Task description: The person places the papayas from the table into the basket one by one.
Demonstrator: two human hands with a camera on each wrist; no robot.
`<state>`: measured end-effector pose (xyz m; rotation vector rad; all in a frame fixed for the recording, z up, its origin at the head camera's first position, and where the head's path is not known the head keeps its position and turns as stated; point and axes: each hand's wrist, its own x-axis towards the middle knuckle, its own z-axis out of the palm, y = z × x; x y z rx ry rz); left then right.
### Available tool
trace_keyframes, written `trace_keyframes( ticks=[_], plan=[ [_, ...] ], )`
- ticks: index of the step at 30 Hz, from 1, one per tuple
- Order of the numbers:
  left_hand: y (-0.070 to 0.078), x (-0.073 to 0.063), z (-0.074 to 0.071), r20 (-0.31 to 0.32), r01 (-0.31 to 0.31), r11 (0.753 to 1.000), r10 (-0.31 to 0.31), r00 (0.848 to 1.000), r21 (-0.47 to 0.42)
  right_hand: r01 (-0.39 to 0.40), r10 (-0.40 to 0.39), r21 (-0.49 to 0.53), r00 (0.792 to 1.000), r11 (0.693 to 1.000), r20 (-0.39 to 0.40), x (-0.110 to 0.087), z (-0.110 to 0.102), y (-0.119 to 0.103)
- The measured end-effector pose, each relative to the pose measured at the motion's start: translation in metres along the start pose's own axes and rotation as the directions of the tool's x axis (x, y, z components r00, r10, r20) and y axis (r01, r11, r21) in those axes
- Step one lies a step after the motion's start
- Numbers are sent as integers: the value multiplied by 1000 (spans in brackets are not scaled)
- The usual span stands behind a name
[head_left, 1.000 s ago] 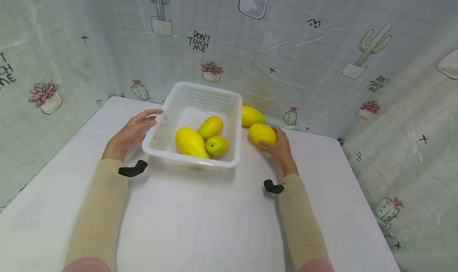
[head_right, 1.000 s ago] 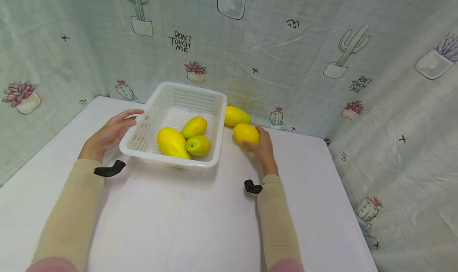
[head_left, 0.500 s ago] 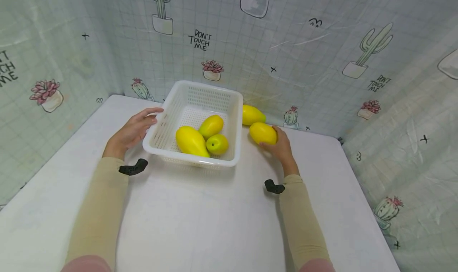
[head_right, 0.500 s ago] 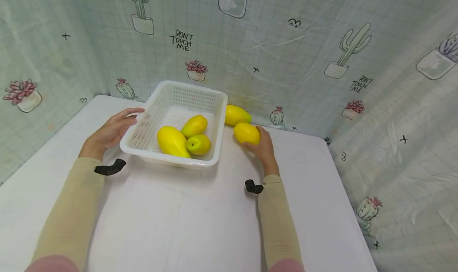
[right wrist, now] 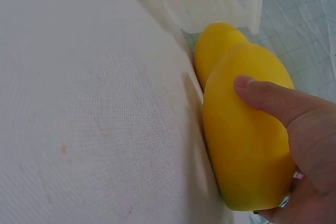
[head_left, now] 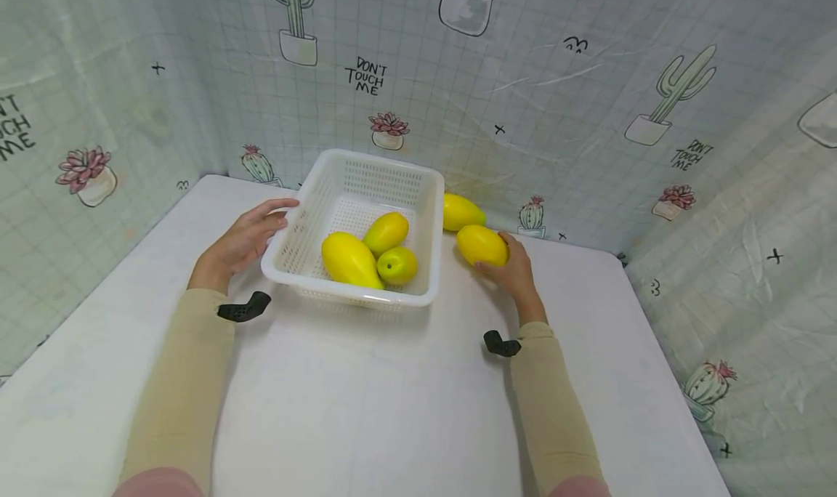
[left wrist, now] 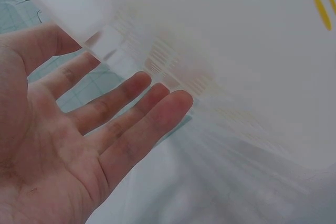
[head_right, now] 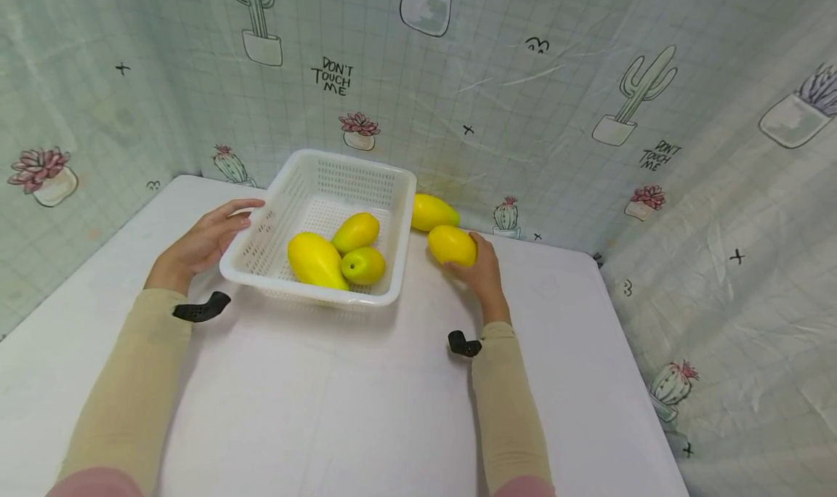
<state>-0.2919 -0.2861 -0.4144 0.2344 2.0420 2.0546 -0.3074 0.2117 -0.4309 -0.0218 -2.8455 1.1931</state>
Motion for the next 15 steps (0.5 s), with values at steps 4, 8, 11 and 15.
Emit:
trace_keyframes(
  ticks=[4, 8, 11, 15],
  plan=[
    [0, 0, 0, -4, 10, 1000, -10, 1000, -2, 3, -3, 1, 1000, 1000, -7, 0, 1, -1],
    [0, 1, -1, -6, 15, 1000, -15, 1000, 4, -1, 1, 5, 1000, 1000, -10, 0, 1, -3],
    [-1, 1, 0, -4, 13, 1000, -13, 1000, 7, -5, 5, 6, 1000, 1000, -18, 0, 1, -4],
    [-2, 2, -1, -6, 12, 1000, -12, 1000, 4, -5, 6, 19, 999, 1000, -37, 0, 0, -6]
  ],
)
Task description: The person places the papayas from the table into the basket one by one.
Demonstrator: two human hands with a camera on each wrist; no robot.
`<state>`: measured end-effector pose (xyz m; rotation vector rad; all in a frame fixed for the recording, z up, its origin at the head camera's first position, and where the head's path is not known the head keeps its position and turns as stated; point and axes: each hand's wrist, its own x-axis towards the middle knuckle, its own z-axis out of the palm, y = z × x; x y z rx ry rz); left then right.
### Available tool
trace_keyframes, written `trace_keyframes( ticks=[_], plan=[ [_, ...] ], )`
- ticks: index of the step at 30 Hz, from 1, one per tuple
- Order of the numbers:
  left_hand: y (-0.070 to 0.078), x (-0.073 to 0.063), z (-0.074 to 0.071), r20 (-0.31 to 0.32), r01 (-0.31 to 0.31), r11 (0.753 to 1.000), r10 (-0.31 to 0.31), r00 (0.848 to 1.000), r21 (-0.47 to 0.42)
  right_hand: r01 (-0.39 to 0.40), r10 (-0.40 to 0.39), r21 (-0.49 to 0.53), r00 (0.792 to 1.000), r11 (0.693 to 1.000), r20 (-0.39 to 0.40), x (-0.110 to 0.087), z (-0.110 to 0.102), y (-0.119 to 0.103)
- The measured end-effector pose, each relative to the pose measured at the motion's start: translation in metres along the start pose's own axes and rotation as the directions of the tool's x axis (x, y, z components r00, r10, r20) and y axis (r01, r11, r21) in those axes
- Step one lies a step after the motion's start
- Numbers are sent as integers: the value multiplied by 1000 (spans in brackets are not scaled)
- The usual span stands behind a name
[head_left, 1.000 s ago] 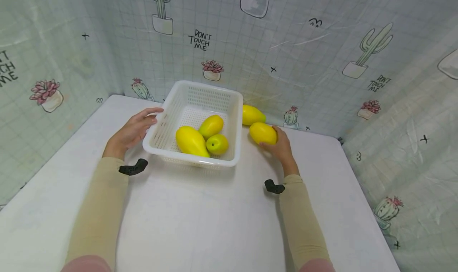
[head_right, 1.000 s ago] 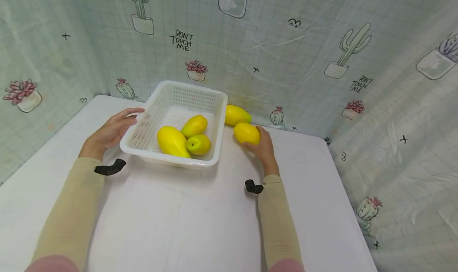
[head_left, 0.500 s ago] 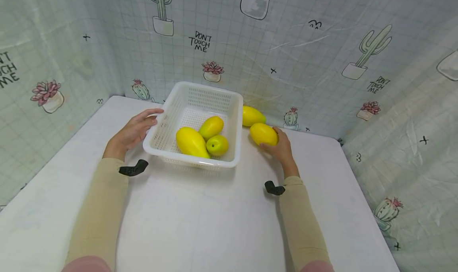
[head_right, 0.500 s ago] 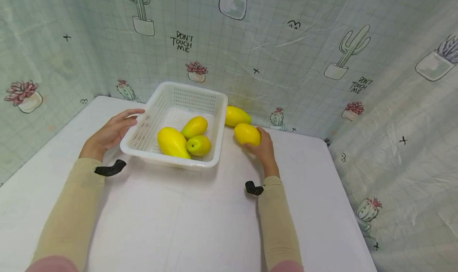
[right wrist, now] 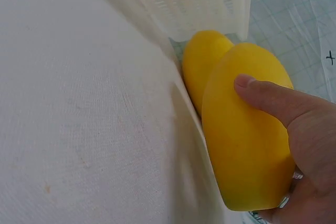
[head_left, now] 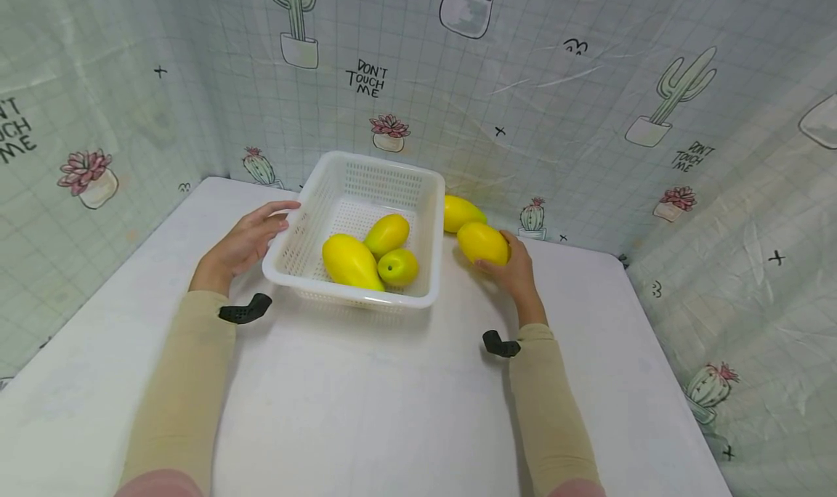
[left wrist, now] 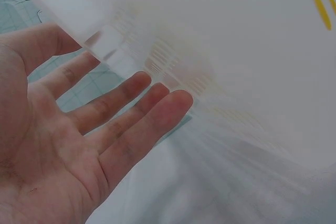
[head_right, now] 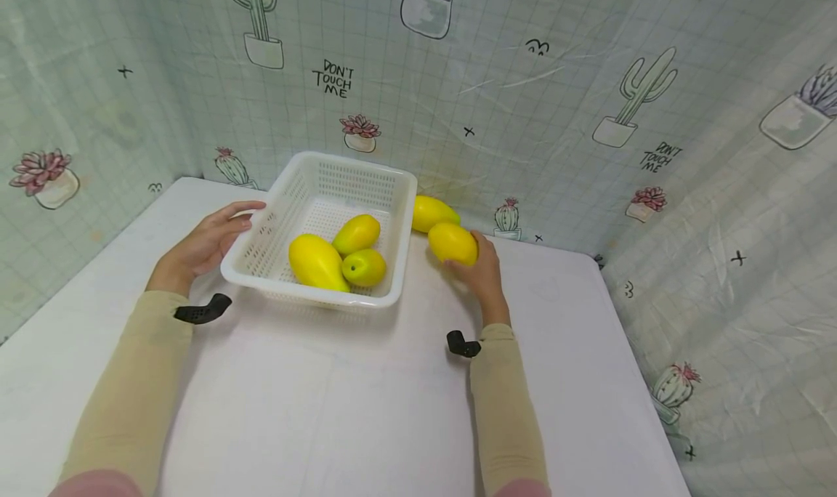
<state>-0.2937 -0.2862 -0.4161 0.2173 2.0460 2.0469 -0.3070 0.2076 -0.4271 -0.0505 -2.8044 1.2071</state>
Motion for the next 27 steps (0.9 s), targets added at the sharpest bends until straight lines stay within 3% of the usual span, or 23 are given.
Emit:
trace_keyframes(
  ticks=[27],
  plan=[
    [0, 0, 0, 1, 5, 1000, -5, 1000, -6, 70, -66, 65, 996, 995, -60, -7, -2, -14]
  ],
)
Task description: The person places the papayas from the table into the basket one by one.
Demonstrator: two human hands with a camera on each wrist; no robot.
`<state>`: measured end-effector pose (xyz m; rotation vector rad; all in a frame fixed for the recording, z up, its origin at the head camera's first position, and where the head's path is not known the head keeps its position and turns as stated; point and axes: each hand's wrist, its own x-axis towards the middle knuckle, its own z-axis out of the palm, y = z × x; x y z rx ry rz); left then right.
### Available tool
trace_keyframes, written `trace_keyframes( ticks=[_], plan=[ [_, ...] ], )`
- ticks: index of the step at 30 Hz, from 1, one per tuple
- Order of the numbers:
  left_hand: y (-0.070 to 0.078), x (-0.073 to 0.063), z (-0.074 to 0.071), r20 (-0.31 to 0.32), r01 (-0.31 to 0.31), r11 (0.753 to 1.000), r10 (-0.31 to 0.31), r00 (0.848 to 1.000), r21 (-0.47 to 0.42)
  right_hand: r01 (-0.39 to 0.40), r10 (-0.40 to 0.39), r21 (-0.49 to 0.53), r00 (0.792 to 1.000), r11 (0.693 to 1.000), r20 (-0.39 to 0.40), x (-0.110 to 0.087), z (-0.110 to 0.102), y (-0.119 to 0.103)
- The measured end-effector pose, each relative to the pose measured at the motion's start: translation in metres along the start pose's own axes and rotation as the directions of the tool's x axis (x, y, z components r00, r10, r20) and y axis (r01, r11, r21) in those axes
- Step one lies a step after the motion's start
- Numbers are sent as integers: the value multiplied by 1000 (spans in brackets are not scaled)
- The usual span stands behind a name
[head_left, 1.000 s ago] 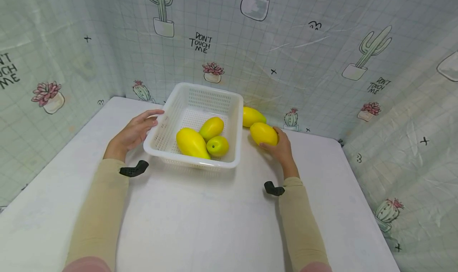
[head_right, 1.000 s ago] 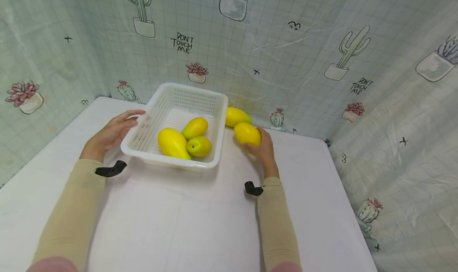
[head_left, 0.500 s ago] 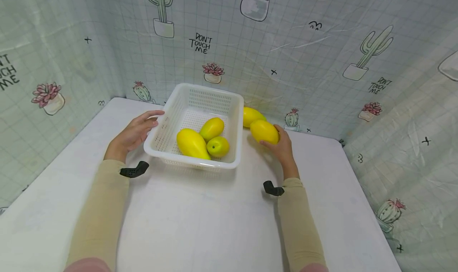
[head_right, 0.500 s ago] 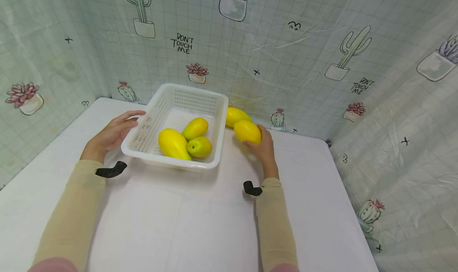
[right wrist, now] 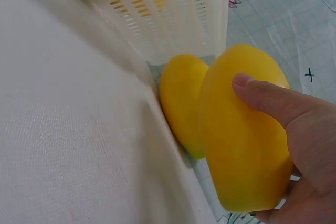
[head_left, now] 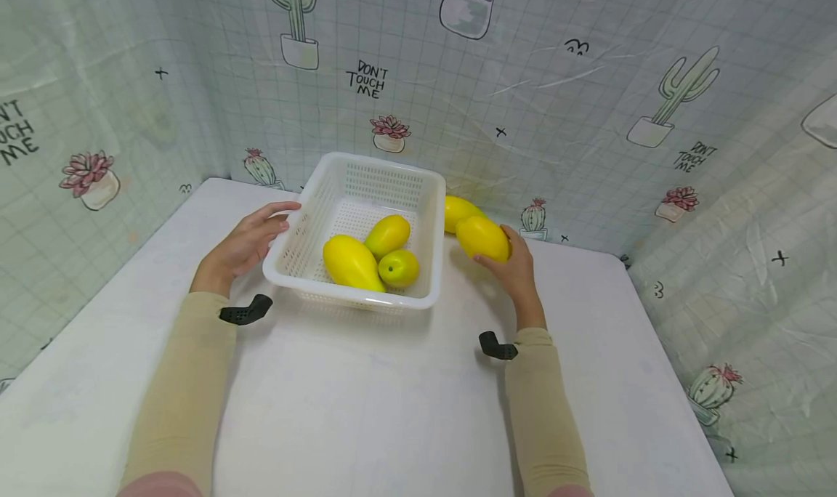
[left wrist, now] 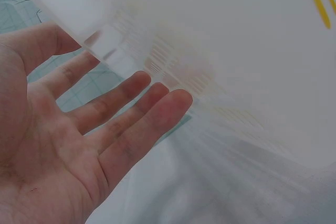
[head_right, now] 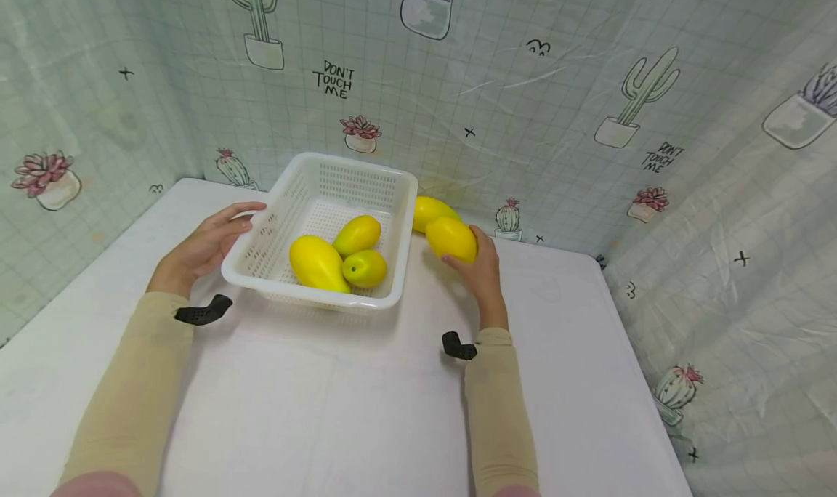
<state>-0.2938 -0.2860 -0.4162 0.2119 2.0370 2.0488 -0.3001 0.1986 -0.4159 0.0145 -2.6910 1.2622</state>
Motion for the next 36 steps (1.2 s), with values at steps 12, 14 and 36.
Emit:
trace_keyframes(
  ticks=[12, 14, 36],
  plan=[
    [-1, -2, -1, 8, -10, 1000, 10, 1000, -6, -21, 21, 26, 1000, 999, -3, -8, -1, -8],
    [-1, -1, -1, 6, -8, 1000, 8, 1000, -5, -20, 20, 24, 1000, 1000, -3, -8, 0, -8],
    [4, -2, 0, 7, 2, 1000, -2, 1000, -31, -8, 7, 28, 1000, 1000, 10, -4, -4, -12]
  ],
)
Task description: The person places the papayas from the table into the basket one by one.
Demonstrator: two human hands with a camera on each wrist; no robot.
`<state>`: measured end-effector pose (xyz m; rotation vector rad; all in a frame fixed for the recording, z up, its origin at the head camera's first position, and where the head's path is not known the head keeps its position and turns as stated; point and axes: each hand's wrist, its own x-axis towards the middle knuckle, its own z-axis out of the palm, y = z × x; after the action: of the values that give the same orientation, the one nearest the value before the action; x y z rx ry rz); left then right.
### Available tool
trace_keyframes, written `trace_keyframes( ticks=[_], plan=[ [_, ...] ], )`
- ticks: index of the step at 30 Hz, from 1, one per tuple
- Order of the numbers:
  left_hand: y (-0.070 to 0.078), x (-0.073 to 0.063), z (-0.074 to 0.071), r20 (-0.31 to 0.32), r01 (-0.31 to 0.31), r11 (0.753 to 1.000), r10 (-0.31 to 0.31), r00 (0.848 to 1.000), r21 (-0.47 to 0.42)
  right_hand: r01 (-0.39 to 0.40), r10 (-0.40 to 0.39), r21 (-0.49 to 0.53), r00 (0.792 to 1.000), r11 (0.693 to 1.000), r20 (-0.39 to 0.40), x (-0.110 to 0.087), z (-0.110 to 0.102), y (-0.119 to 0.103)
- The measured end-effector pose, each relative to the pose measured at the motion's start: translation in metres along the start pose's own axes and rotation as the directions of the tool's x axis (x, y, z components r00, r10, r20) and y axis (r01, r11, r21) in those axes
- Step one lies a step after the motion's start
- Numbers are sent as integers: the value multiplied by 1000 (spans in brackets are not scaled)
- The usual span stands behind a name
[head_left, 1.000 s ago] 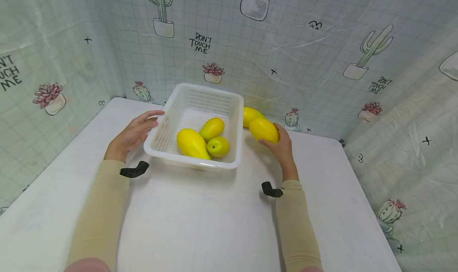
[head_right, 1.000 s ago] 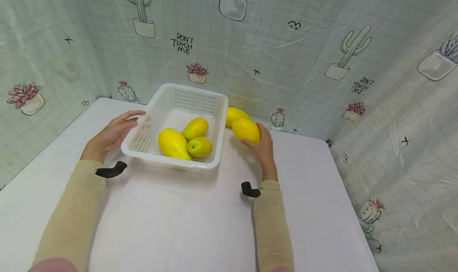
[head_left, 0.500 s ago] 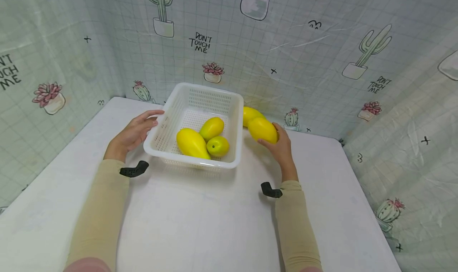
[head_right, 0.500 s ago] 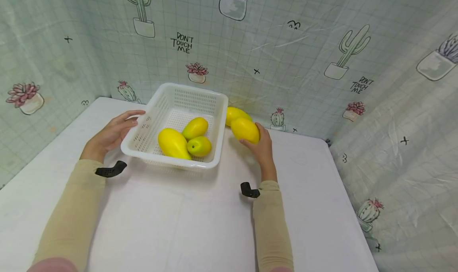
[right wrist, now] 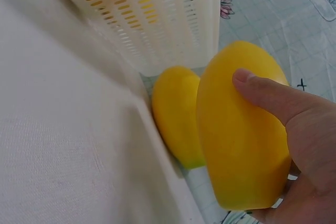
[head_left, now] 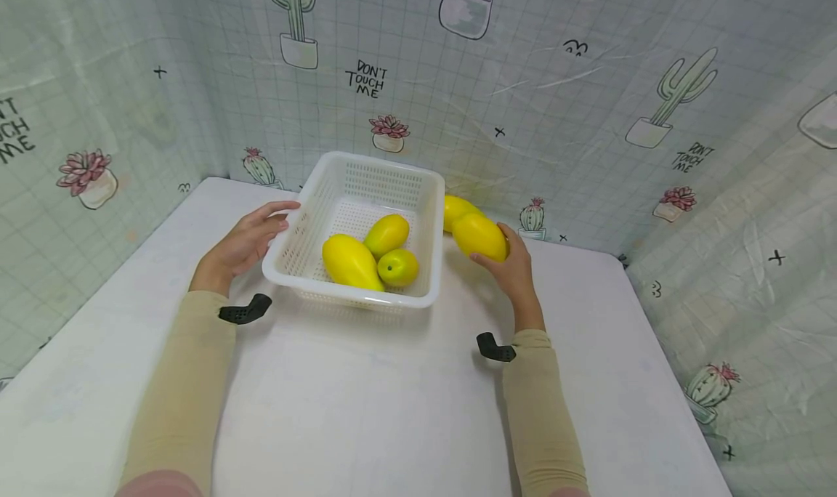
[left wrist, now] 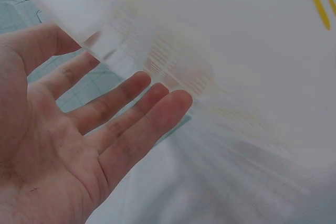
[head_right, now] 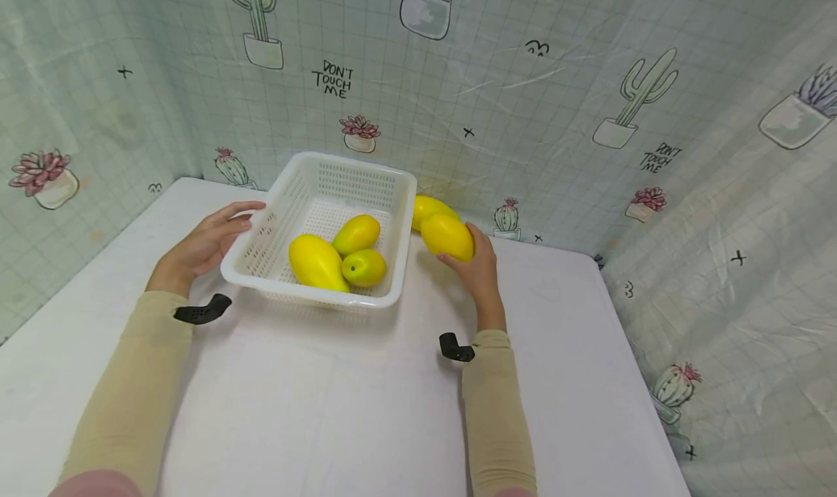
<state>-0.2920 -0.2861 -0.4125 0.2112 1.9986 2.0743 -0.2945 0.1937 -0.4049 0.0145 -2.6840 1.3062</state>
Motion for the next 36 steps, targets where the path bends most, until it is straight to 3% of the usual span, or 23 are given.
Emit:
trace_keyframes(
  ticks=[36],
  plan=[
    [-3, 0, -3, 28, -29, 999, 30, 999, -24, 40, -40, -25, 999, 999, -16, -3, -3, -16]
  ],
)
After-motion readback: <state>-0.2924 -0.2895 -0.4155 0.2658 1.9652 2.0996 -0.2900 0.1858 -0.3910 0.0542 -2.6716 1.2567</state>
